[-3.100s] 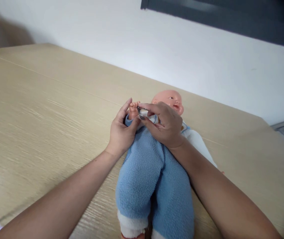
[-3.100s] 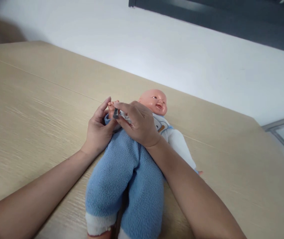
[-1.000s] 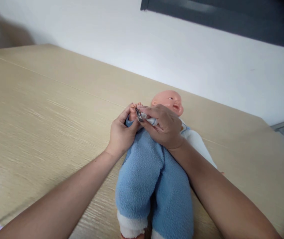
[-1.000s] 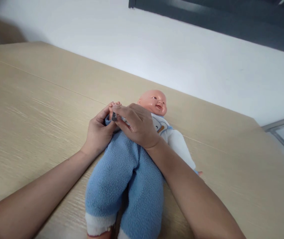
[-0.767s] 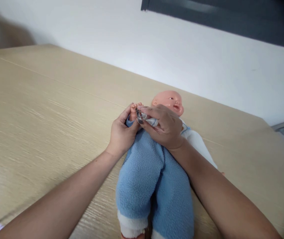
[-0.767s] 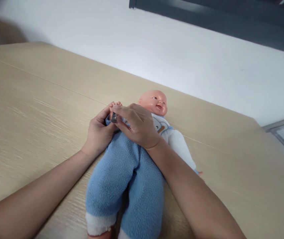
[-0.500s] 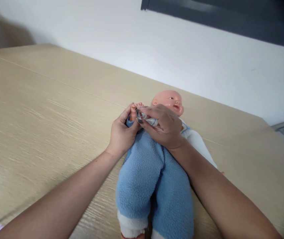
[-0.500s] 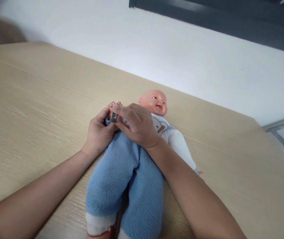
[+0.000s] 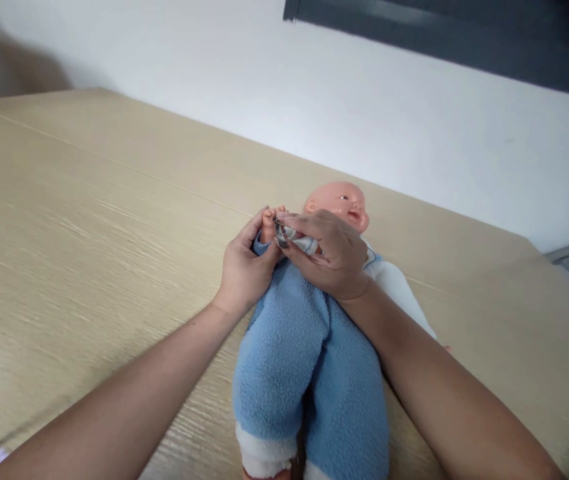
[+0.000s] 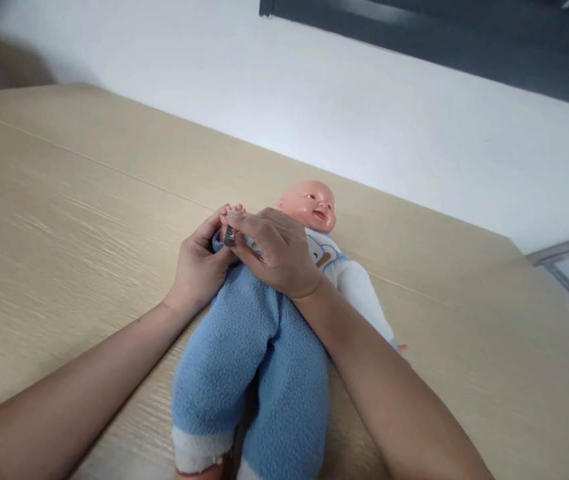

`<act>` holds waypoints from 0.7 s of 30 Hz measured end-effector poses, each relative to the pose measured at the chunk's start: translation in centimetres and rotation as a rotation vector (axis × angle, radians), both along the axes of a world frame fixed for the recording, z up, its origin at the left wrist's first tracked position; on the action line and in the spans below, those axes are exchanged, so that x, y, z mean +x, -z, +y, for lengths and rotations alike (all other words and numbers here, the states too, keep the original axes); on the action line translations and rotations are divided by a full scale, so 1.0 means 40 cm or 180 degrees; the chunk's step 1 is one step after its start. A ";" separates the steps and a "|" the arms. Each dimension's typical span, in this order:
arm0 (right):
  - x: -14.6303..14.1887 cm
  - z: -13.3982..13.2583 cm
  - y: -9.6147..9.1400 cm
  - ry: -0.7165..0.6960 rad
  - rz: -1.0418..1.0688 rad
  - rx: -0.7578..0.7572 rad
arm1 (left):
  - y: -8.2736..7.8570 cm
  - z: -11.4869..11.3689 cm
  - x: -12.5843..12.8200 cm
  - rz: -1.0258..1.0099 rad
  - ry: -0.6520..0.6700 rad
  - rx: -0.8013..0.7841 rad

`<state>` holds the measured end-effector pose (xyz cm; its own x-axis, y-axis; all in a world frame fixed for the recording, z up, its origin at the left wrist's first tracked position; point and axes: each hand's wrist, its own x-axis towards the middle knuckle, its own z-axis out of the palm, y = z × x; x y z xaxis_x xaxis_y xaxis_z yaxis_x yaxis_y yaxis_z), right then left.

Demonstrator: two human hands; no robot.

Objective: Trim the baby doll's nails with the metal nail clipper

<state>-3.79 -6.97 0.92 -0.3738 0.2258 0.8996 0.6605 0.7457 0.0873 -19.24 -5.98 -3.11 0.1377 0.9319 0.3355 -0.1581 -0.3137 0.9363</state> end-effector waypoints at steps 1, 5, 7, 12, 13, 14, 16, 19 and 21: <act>0.000 0.000 -0.001 -0.0018 -0.0009 0.0014 | 0.000 0.000 0.000 -0.0007 0.0000 0.0013; 0.002 0.000 0.001 -0.0004 -0.0039 0.0014 | 0.003 0.001 -0.001 -0.0024 0.0020 0.0030; 0.002 0.002 0.004 -0.0012 -0.0057 -0.0010 | 0.005 0.002 -0.001 -0.0007 0.0053 0.0027; 0.003 0.006 0.004 -0.0185 -0.0092 0.0083 | 0.004 0.002 0.000 -0.0035 0.0078 0.0027; 0.003 0.006 0.003 -0.0203 -0.0098 0.0097 | 0.004 0.002 0.000 -0.0050 0.0076 0.0033; 0.003 0.006 0.001 -0.0196 -0.0105 0.0100 | 0.003 0.002 0.000 -0.0069 0.0075 0.0037; 0.003 0.006 0.000 -0.0153 -0.0116 0.0089 | 0.002 0.001 0.001 -0.0105 0.0071 0.0039; 0.004 0.004 0.003 -0.0071 -0.0117 0.0028 | 0.003 0.000 0.001 -0.0100 0.0060 0.0062; 0.005 0.000 0.006 -0.0005 -0.0060 -0.0079 | 0.004 0.000 0.001 -0.0031 0.0028 0.0079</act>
